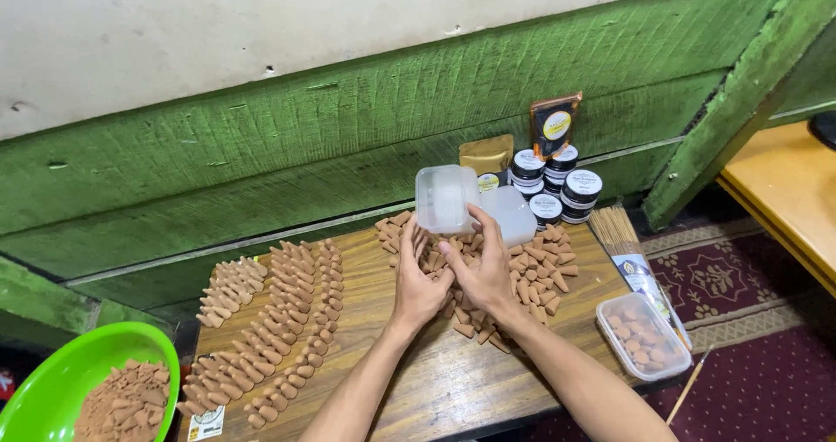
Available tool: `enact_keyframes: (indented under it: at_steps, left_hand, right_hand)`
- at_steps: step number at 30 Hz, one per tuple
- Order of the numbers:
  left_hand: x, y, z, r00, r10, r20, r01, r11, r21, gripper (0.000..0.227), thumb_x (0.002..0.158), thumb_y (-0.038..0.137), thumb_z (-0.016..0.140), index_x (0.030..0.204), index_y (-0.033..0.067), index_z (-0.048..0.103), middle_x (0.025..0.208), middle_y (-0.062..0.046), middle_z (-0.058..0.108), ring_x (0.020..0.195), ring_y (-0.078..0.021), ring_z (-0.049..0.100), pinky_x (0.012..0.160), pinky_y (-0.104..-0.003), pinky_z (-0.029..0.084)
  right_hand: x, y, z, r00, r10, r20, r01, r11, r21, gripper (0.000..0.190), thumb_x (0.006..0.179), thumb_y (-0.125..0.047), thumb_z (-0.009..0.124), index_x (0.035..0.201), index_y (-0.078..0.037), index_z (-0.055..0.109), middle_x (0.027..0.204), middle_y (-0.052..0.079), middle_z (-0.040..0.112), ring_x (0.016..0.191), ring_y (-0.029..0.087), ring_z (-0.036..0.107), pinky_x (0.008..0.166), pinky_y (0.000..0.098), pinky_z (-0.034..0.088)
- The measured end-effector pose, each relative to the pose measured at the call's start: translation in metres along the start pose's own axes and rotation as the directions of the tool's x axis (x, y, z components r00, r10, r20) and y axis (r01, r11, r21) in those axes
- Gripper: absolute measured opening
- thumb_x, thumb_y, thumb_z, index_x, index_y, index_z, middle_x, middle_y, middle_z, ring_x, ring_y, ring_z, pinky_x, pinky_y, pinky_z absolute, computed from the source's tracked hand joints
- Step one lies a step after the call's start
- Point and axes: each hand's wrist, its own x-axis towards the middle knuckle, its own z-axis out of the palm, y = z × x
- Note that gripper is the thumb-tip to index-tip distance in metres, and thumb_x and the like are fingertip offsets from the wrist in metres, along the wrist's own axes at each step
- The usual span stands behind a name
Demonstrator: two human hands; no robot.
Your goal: The person sorts and packs incense cones by hand from a table into small plastic containers.
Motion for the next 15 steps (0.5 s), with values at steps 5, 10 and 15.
enact_keyframes:
  at_steps: [5,10,15]
  left_hand:
    - [-0.016,-0.005,-0.014,0.999,-0.014,-0.052,0.013,1.000,-0.024,0.090,0.070,0.000,0.079,0.148,-0.0047,0.036,0.144,-0.026,0.047,0.139,-0.0420,0.046,0.119,-0.048,0.040]
    - [-0.036,-0.005,-0.029,0.994,0.004,-0.107,-0.012,0.997,-0.076,0.071,0.071,-0.010,0.072,0.136,-0.0074,0.045,0.139,-0.027,0.049,0.136,-0.0427,0.050,0.118,-0.050,0.040]
    - [-0.051,-0.023,-0.050,0.968,-0.158,-0.195,0.126,0.978,-0.166,0.033,0.098,0.022,0.056,0.122,-0.0007,0.060,0.120,-0.017,0.059,0.112,-0.0253,0.064,0.102,-0.043,0.053]
  right_hand:
    - [-0.007,-0.009,0.009,0.999,0.037,-0.024,-0.035,0.994,0.104,0.064,0.087,-0.024,0.080,0.139,-0.001,0.050,0.129,0.022,0.063,0.118,0.040,0.066,0.102,0.0495,0.052]
    - [-0.019,-0.002,0.021,0.994,0.109,0.000,-0.104,0.946,0.308,0.051,0.092,-0.013,0.073,0.134,0.002,0.048,0.127,0.020,0.063,0.116,0.031,0.067,0.102,0.0417,0.054]
    - [-0.029,-0.016,0.023,0.968,0.167,0.187,-0.239,0.837,0.492,0.043,0.097,-0.005,0.063,0.133,0.001,0.040,0.124,0.019,0.055,0.103,0.026,0.068,0.087,0.0394,0.065]
